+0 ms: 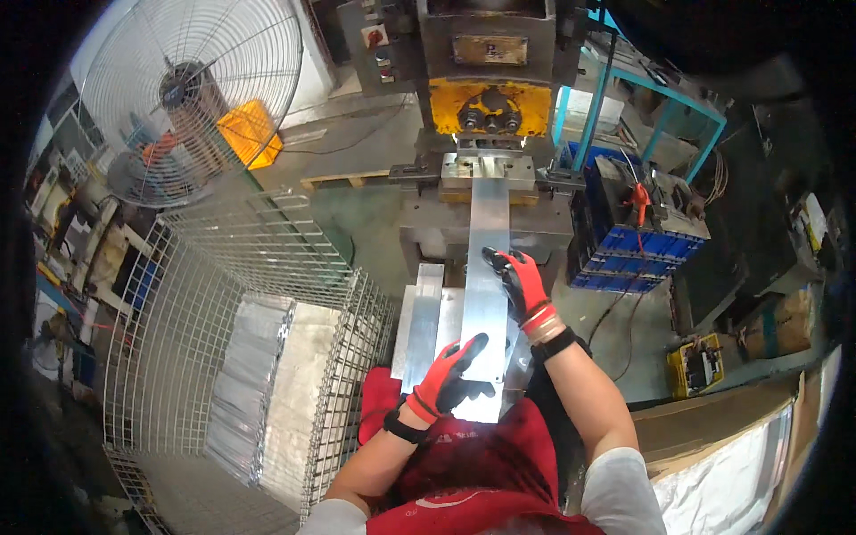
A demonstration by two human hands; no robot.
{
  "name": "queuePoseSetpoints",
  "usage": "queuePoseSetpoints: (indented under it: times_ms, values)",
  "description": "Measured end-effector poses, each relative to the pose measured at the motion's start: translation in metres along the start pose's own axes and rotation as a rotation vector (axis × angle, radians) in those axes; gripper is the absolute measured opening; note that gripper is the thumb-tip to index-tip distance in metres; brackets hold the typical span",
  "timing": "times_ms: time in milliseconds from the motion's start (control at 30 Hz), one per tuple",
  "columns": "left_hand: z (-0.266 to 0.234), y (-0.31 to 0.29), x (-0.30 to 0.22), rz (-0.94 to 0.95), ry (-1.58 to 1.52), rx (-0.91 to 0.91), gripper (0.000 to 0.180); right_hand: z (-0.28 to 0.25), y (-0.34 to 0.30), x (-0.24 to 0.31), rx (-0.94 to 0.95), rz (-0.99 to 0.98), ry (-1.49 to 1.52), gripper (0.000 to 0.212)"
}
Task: Manually bending and inspecting sheet metal components at a press station.
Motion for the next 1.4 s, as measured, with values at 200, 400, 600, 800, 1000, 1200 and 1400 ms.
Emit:
queuePoseSetpoints:
  times_ms: [200,400,600,800,1000,1200,1400]
  values:
    - [-0.003,0.024,-0.022,-0.255,-0.37,-0.161,0.041,-0.001,0.032,-0.022,-0.036,-0.169,-0.087,0.033]
    - [0.0,0.049,-0.021,-0.279,-0.369,-0.196,0.032,-0.01,0.041,-0.05,-0.036,0.01,0.043,0.028]
    - [-0.002,0.055,-0.018,-0.232,-0.41,-0.194,0.03,0.0,-0.005,-0.032,0.065,-0.147,-0.165,0.038]
    - [-0.002,0.071,-0.019,-0.194,-0.448,-0.179,0.027,0.007,-0.037,-0.038,-0.077,0.252,0.115,0.041]
    - [-0.006,0.072,-0.017,-0.118,-0.455,-0.125,0.025,0.016,-0.026,-0.04,-0.266,0.038,-0.026,0.021]
    - [-0.008,0.072,-0.016,-0.152,-0.499,-0.1,0.026,0.014,-0.03,-0.044,-0.28,0.451,0.366,0.022]
    - [-0.008,0.072,-0.017,-0.15,-0.469,-0.108,0.028,0.015,-0.027,-0.036,-0.253,0.418,0.341,0.023]
Point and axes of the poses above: each hand's wrist, its own y-axis towards the middle knuckle, its own z-axis out of the palm, x = y × z, the point moved 3 cm from there along y, towards the middle knuckle, and after that the axes turned 2 degrees about -z, right-handed, at the moved point
